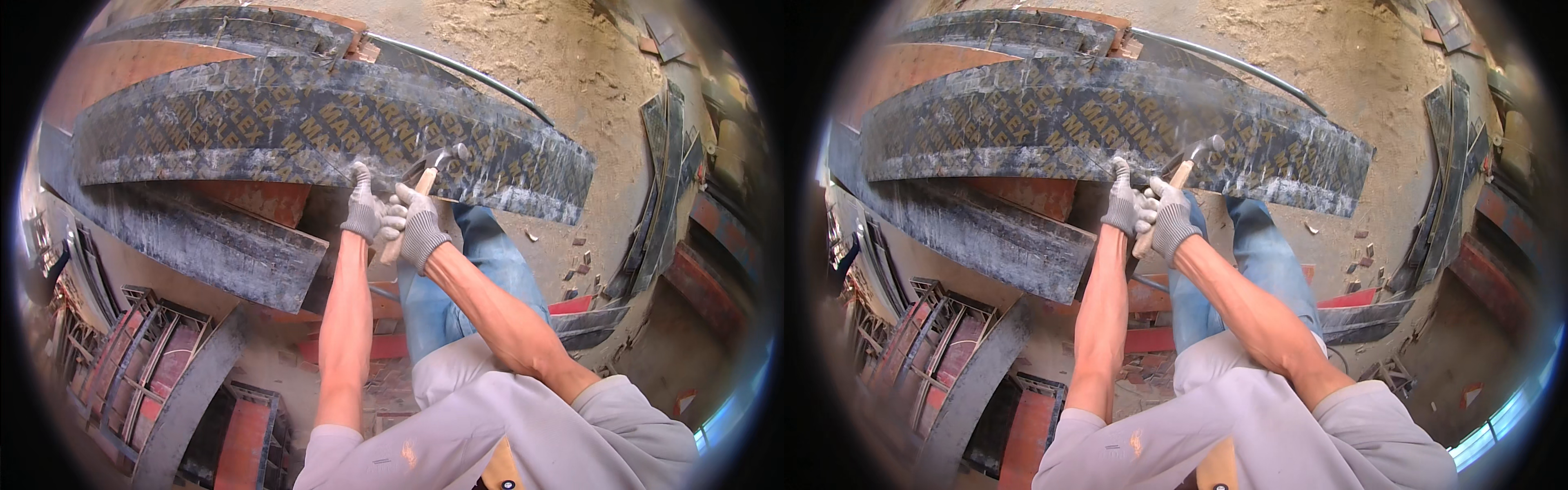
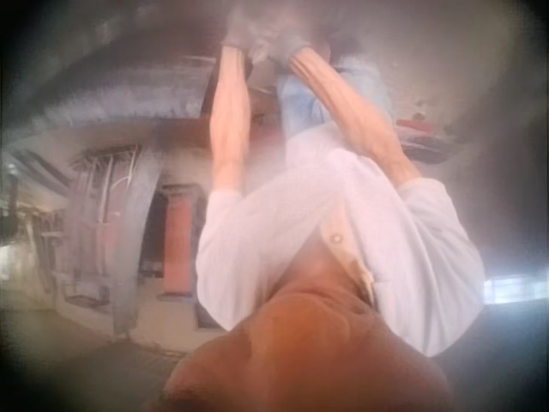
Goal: The person uses a hammer to chip away and peel off a dark, patterned material from large metal sheets. They lift and reposition the sheets to access different areas and discard the removed pieces.
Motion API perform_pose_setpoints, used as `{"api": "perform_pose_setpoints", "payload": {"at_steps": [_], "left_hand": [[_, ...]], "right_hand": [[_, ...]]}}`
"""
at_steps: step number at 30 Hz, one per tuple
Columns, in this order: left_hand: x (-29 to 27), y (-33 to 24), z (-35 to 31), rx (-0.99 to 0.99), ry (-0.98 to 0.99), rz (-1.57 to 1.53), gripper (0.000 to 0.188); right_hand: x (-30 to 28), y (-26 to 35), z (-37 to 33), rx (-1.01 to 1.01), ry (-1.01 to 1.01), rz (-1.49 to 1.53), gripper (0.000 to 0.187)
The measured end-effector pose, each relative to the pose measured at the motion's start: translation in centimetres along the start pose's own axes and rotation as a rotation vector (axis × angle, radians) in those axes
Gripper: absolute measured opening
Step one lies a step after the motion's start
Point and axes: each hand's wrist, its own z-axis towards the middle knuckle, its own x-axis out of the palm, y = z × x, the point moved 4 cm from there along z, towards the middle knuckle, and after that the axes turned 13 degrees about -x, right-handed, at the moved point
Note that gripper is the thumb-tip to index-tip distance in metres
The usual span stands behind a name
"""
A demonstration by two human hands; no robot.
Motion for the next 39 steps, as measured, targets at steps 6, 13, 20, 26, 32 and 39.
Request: {"api": "perform_pose_setpoints", "payload": {"at_steps": [6,13,20,26,32,39], "left_hand": [[-2.9,-1.3,1.1,0.095,-0.205,0.288,0.086],[-3.7,-2.2,3.0,0.231,-0.276,0.379,0.094],[-3.7,-0.7,4.2,0.243,0.066,0.083,0.093],[-2.1,0.3,4.0,0.305,0.05,-0.203,0.086],[-0.4,1.3,3.7,0.304,0.237,-0.245,0.122],[-0.1,2.2,3.5,0.312,0.265,-0.276,0.125]], "right_hand": [[-0.2,-2.7,1.2,-0.062,0.036,-0.018,0.029],[-3.5,-7.7,5.5,-0.463,-0.153,-0.346,0.031],[-7.3,-4.7,6.4,-0.992,0.01,-0.841,0.016],[-7.1,3.7,-1.3,-0.782,0.32,-1.206,0.047],[-8.4,9.0,-7.4,-0.659,0.359,-0.917,0.032],[-12.2,9.6,-5.8,-1.022,0.143,-1.369,0.035]]}}
